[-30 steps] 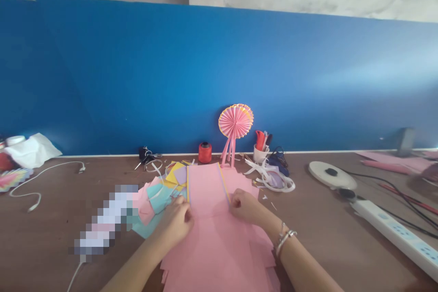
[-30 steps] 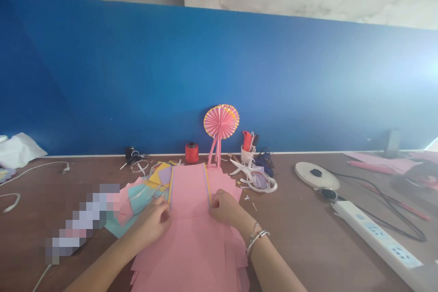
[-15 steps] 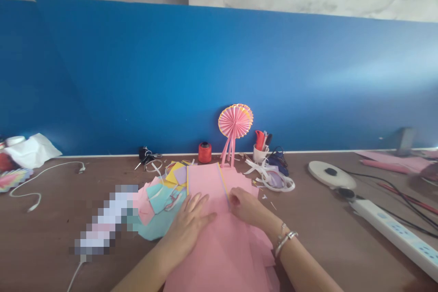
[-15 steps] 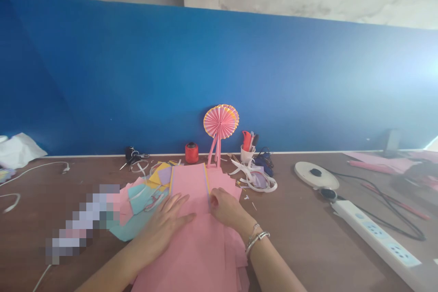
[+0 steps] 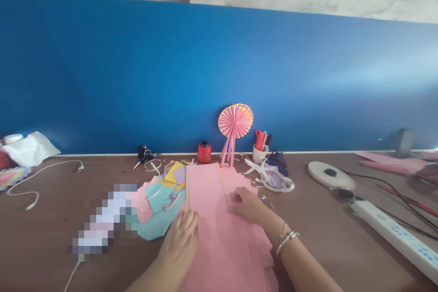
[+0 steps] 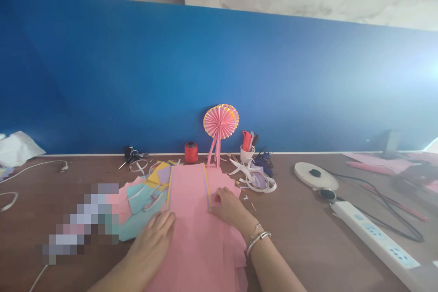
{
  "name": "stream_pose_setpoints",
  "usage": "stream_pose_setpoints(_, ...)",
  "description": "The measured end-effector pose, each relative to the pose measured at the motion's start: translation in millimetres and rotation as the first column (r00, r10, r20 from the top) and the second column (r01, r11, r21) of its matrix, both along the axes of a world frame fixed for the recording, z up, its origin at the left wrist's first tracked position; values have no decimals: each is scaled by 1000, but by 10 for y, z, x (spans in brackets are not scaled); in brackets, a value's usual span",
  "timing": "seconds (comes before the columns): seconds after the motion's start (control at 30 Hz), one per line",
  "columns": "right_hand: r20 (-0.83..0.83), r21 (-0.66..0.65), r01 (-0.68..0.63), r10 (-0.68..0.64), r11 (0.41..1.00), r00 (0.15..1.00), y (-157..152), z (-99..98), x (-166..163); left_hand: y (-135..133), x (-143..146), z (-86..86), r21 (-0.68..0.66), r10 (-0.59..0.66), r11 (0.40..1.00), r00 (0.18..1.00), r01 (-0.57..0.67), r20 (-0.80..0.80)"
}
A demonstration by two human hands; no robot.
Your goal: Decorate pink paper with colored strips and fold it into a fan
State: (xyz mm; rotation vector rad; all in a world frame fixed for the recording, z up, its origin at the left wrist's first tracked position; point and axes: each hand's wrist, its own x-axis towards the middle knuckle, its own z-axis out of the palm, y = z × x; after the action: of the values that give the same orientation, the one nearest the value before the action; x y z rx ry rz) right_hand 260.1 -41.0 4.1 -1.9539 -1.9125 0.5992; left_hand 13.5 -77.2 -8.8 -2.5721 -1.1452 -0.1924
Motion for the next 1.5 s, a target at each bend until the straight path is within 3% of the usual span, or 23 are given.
stream_pose_setpoints(0.13, 51, 85, -31, 27, 996, 998, -40, 20, -106, -58, 79, -143, 63, 35, 997, 999, -35, 1)
stream_pose_setpoints(0.3, 141, 212, -111, 82, 971, 987, -170, 63, -417, -68, 60, -200, 124, 42, 992, 999, -39, -23)
stream_pose_setpoints(0.47, 235, 50, -40, 27, 998, 972, -204, 3, -511, -88, 73, -209, 106, 56, 993, 997, -51, -49)
stream_pose_setpoints(0.7, 282, -14, 139, -129, 990, 951, -95, -83, -240, -118, 89, -240, 161, 107, 982, 994, -100, -35)
stream_pose_setpoints(1.0, 278, -123, 163, -124, 979, 953, -25, -136, 77, -133, 126, -161, 123, 160, 981, 984, -150, -73)
stream_pose_setpoints(1.1, 268, -84, 155, -128, 984, 955, -26, -66, 77, -100, 120, -97, 90, 186, 979, 981, -181, -57)
stream_pose_setpoints(1.2, 222, 136, 5, -36, 991, 974, -65, 72, -31, -58, 105, -36, 37, 159, 987, 987, -159, -7)
stream_pose_setpoints(1.27, 196, 261, -199, 150, 944, 969, -114, 166, -150, -38, 93, 7, 11, 144, 989, 989, -144, 30)
stream_pose_setpoints(1.37, 303, 253, -441, 362, 861, 881, -190, 239, -334, -7, 63, 105, -51, 167, 985, 982, -163, 91)
stream_pose_setpoints(1.5, 506, 223, -549, 386, 806, 772, -221, 210, -479, 95, -19, 298, -179, 230, 963, 958, -199, 170)
